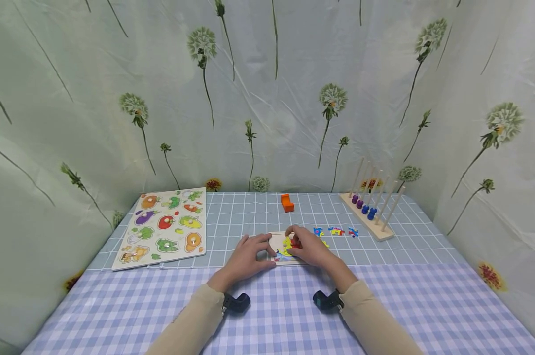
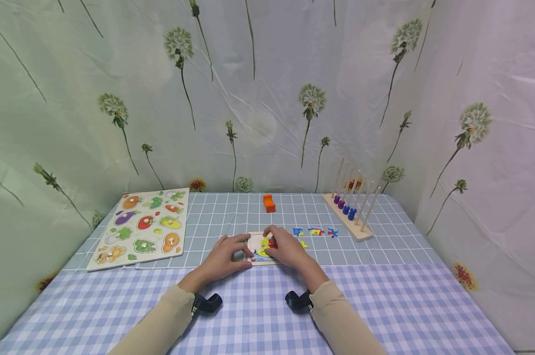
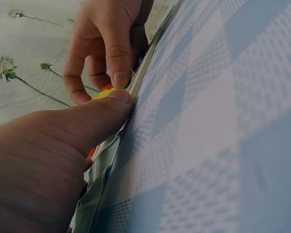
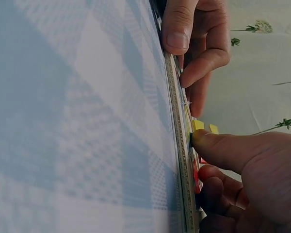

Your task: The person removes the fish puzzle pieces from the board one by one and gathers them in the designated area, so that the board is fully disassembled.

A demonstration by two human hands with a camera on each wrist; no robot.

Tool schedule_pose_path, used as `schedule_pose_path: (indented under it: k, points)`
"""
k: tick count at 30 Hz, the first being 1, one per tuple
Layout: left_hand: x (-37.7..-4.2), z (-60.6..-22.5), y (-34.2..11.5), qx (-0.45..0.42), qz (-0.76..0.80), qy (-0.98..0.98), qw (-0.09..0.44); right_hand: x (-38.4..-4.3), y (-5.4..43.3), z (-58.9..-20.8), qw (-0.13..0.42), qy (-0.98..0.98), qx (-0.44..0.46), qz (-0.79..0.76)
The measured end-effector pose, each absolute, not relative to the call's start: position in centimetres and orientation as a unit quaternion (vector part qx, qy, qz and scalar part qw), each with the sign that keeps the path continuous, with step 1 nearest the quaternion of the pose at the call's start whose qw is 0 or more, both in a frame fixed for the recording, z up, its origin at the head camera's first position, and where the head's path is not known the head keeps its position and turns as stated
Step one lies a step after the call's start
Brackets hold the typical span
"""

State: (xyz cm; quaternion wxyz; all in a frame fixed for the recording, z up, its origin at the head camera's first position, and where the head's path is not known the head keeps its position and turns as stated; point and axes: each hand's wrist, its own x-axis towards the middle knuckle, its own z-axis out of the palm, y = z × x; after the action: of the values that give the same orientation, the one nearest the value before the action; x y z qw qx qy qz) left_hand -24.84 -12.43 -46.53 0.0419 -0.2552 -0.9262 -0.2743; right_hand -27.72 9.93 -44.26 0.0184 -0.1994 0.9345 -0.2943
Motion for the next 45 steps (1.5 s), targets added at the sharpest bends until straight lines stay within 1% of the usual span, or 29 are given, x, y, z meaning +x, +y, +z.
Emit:
schedule_pose_path:
  k: [7,17,24,28,37,45]
  points:
    - [-24.9,-46.5,-12.5,-0.256,-0.271,-0.927,0.041,-27.4,10.0,-43.8,0.033,0.934,-0.204,-0.292]
    - [-24.8,-46.4,-12.5,-0.261,-0.271,-0.925,0.043,-27.5,10.6,-43.5,0.068,0.917,-0.210,-0.334]
    - [-24.8,-46.3,-12.5,-0.260,-0.276,-0.925,0.041,-27.7,11.2,-43.3,0.074,0.904,-0.222,-0.358]
    - [-24.7,-46.4,-12.5,-0.263,-0.278,-0.923,0.046,-27.9,11.6,-42.9,0.081,0.899,-0.211,-0.375]
    - [-24.8,-46.6,-12.5,-0.255,-0.282,-0.924,0.038,-28.5,13.5,-42.3,0.057,0.905,-0.171,-0.386]
    - [-24.7,-46.5,-12.5,-0.257,-0.282,-0.924,0.041,-29.3,15.5,-41.9,0.071,0.894,-0.147,-0.417]
